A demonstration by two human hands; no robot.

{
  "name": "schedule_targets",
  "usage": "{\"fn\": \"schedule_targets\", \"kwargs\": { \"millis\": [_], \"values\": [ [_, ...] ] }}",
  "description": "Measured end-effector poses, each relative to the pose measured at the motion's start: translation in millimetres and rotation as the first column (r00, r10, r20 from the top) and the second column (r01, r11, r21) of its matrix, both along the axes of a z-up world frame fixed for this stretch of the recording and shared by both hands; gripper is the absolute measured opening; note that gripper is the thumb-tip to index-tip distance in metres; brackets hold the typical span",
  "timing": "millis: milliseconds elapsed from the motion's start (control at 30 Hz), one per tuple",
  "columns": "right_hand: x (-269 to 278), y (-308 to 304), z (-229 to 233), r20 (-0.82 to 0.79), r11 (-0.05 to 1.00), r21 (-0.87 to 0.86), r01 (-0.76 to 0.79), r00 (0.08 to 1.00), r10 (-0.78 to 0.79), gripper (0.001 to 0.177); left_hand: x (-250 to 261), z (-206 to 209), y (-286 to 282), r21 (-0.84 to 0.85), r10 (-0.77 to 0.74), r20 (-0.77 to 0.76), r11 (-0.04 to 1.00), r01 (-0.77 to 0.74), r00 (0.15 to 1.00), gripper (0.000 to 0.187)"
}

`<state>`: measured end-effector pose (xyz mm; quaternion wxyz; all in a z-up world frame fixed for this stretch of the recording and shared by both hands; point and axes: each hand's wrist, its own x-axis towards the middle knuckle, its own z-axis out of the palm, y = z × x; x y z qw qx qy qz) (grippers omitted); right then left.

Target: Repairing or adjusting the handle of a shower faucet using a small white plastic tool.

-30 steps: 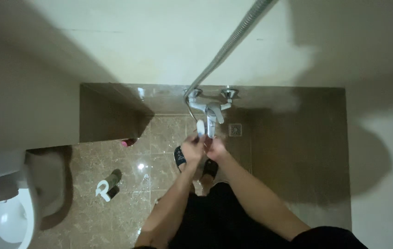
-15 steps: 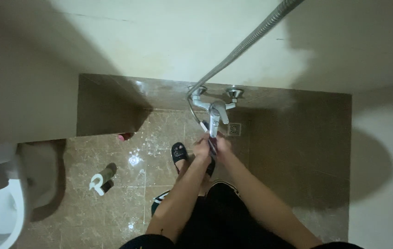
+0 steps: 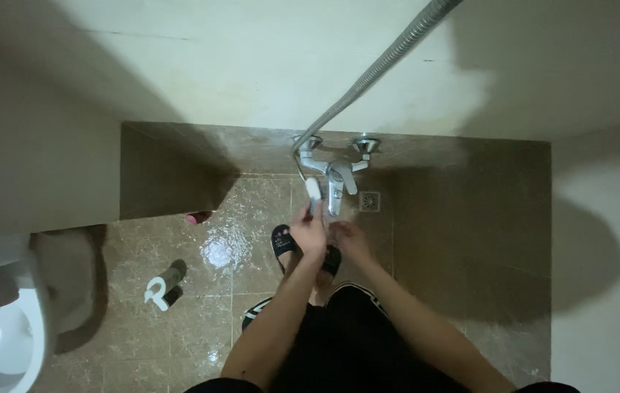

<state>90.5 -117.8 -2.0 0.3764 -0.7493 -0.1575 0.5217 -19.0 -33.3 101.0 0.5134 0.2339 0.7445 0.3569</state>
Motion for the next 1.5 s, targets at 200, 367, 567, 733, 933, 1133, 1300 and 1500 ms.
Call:
{"fn": "schedule_targets", "kwargs": {
  "millis": [200, 367, 567, 733, 933, 1133, 1300, 1500],
  "values": [
    [14, -18, 8, 0.058, 0.984, -0.151, -0.089, 0.993, 0.099, 0.049, -1, 6, 31, 0.311, -0.159, -0.311, 0.915, 0.259, 0.937, 0.029],
    [12, -38, 0, -0.026, 0.963, -0.265, -0.049, 0.999, 0.044, 0.059, -5, 16, 47, 0.49, -0.067, -0.355, 0.836, 0.247, 0.933, 0.028],
    [4, -8, 49, -0.151, 0.966, -0.185, 0.182, 0.966, -0.211, 0.034, -6, 18, 64, 0.631, 0.033, -0.26, 0.762, 0.145, 0.965, 0.03],
    [1, -4, 62, -0.151, 0.984, -0.109, 0.144, 0.976, -0.159, 0.037, -3, 54, 51, 0.521, -0.21, -0.346, 0.767, 0.373, 0.914, 0.025],
    [5, -15, 95, 0.022, 0.97, -0.242, 0.033, 0.999, -0.029, 0.043, -15, 38, 87, 0.418, -0.155, -0.452, 0.833, 0.362, 0.878, 0.028],
    [-11, -10, 113, -0.068, 0.981, -0.157, 0.115, 0.99, -0.127, 0.043, -22, 46, 91, 0.431, -0.142, -0.487, 0.819, 0.379, 0.862, 0.026],
    [-32, 15, 89, 0.141, 0.998, 0.007, -0.067, 0.988, 0.065, 0.038, -19, 60, 77, 0.276, -0.236, -0.456, 0.879, 0.388, 0.858, 0.023],
    [-52, 56, 127, 0.058, 0.993, 0.103, 0.051, 0.997, -0.057, 0.035, -1, 28, 84, 0.282, -0.248, -0.489, 0.863, 0.42, 0.836, 0.022]
  ]
}}
